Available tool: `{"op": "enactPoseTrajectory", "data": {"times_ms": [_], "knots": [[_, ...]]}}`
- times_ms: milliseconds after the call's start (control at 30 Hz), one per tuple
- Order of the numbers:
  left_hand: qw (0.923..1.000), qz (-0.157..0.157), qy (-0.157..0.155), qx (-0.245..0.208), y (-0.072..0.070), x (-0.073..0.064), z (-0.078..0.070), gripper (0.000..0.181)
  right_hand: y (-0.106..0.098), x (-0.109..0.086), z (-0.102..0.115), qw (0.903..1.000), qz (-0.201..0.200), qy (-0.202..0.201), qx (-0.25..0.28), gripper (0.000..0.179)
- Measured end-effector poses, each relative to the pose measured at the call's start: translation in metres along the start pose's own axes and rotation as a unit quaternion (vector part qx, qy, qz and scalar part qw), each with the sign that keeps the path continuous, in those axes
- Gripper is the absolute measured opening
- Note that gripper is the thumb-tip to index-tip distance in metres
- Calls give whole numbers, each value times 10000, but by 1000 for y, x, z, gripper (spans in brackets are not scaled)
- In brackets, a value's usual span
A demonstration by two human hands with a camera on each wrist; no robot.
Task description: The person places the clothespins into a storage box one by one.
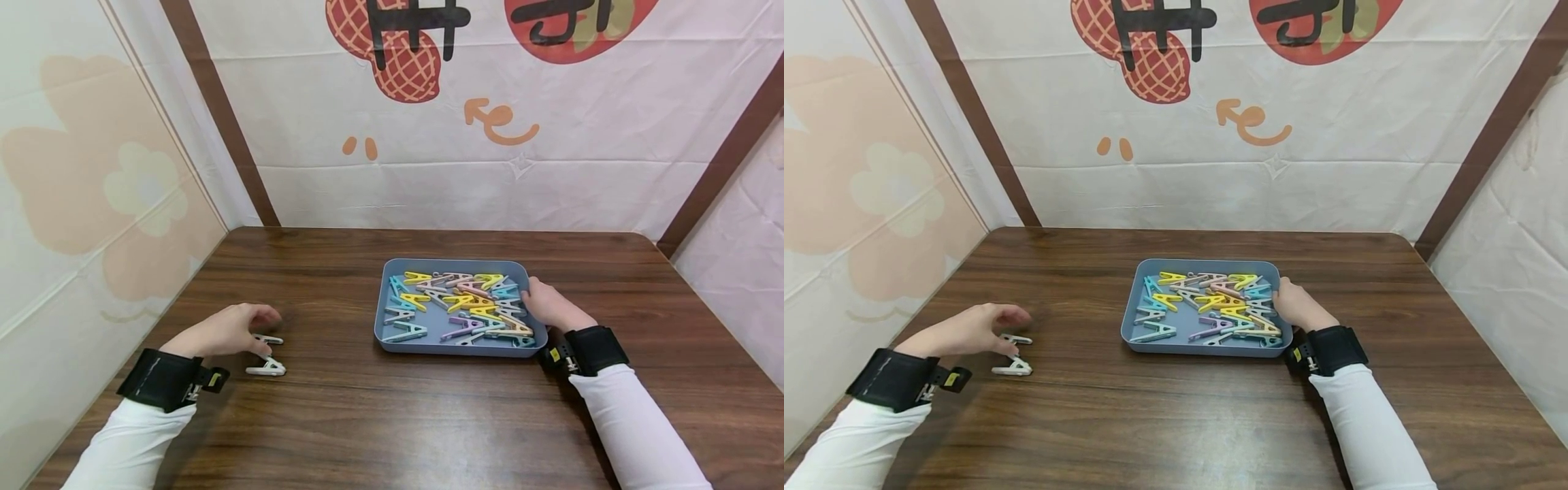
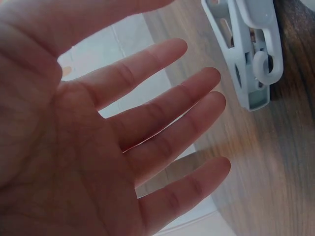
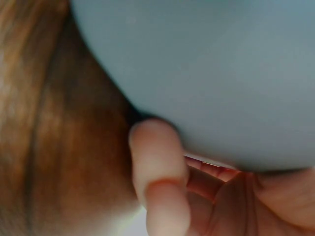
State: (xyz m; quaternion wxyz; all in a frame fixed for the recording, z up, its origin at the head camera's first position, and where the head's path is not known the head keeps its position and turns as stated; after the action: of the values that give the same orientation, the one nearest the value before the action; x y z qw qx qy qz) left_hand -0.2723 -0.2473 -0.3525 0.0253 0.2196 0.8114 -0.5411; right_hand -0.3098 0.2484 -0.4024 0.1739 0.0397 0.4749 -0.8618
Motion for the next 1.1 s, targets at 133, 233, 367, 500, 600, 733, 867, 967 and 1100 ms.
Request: {"op": "enactPoseTrajectory", "data": {"times_ms": [133, 233, 367, 500, 600, 733, 867, 967, 1100], "knots": [[10000, 27, -50, 11, 3, 2, 2, 52, 0, 0, 0, 10000, -12, -42, -2, 50], [9999, 60, -107, 34, 4, 3, 5, 51, -1, 0, 1, 10000, -11, -63, -2, 50], [9999, -4, -101, 71, 4, 5, 6, 47, -2, -1, 1, 10000, -8, -40, 27, 50], [9998, -136, -72, 144, 3, 8, 5, 42, -2, -1, 1, 10000, 1, -7, 48, 51], [9993, -254, -65, 257, 2, 10, 4, 38, -2, -1, 0, 10000, 21, -21, 50, 52], [9983, -410, -70, 400, 3, 16, 3, 28, -2, -2, -1, 10000, 28, -68, 22, 52], [9971, -527, -66, 545, 5, 23, 2, 17, -2, -2, 0, 9999, 34, -80, 52, 53], [9965, -568, -56, 604, 5, 25, 1, 13, -2, -2, 0, 10000, 38, -62, 68, 52], [9981, -462, -85, 406, 3, 23, 2, 27, -3, -2, 1, 10000, 38, -35, 41, 52]]}}
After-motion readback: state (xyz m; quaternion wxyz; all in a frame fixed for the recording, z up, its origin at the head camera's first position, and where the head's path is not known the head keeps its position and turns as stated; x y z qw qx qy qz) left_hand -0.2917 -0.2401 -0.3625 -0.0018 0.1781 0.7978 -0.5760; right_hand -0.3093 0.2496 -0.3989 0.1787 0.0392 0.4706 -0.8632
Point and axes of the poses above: each hand's wrist, its own x-axis towards the middle knuckle, its own y-axis out of the palm, z = x × y, the point moved 7 cm from there along x, towards the middle knuckle, and after that the axes turned 9 degrees about -y, right-handed, at the moved point
